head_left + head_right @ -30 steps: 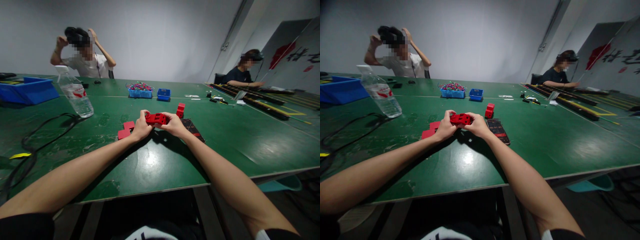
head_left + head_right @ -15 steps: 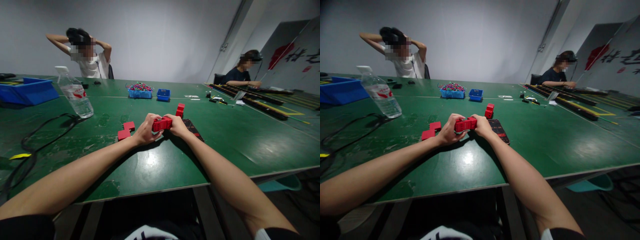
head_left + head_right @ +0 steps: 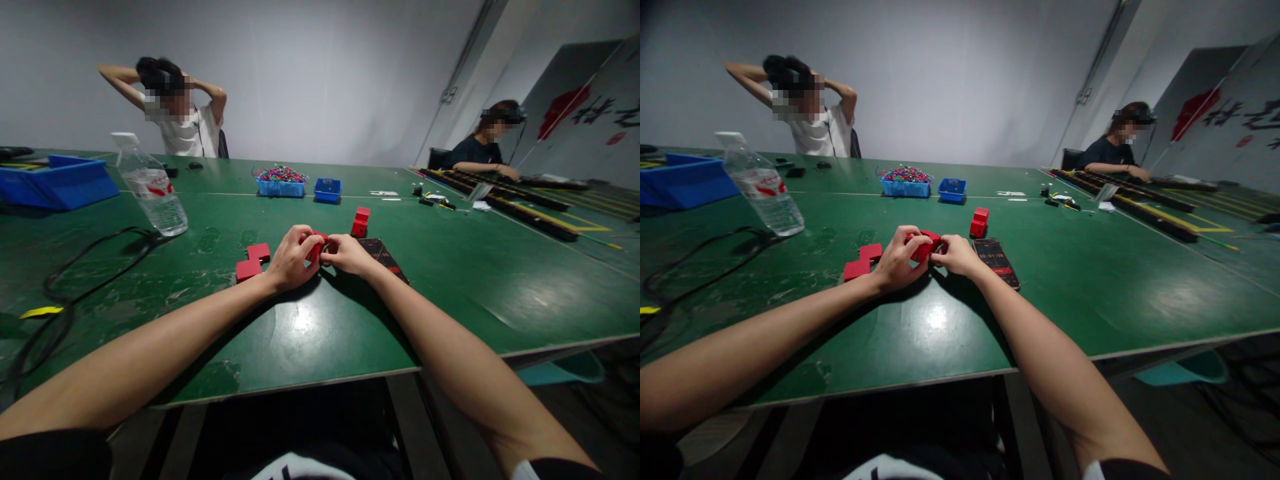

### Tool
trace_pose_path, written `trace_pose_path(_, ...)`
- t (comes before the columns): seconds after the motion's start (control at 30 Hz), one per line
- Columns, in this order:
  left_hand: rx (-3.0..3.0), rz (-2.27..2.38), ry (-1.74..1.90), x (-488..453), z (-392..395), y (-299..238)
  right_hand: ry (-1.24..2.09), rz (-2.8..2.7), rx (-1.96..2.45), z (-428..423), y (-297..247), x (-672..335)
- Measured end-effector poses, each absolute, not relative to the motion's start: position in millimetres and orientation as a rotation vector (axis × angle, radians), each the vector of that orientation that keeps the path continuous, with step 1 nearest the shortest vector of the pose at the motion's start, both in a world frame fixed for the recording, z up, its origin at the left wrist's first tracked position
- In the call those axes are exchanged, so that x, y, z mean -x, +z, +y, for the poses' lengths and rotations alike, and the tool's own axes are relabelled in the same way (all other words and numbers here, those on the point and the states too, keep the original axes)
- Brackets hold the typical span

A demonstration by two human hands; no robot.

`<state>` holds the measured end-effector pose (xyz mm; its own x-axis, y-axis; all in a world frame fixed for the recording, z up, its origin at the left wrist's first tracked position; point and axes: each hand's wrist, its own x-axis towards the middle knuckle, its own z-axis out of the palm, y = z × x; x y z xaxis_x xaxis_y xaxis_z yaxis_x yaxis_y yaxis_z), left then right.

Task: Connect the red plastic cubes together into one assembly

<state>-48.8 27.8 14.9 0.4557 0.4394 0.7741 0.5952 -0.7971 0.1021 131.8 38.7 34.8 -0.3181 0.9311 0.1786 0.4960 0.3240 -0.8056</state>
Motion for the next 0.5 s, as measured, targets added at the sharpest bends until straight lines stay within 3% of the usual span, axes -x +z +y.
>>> trace_pose_path(0.1, 2.513, -0.866, -1.154, 51, 29, 14, 1.415, -1.602, 1.071, 36, 36, -125)
trace_pose_path(0.2, 2.485, -0.853, -1.043, 53, 31, 12, 1.671, -1.307, 0.995, 35, 41, -119)
trace_pose_path(0.33, 2.534, -0.858, -1.011, 54, 33, 12, 1.766, -1.039, 1.024, 36, 44, -117)
trace_pose_path(0.5, 2.727, -0.737, -1.05, 52, 30, 15, 1.657, -1.111, 1.046, 33, 45, -120)
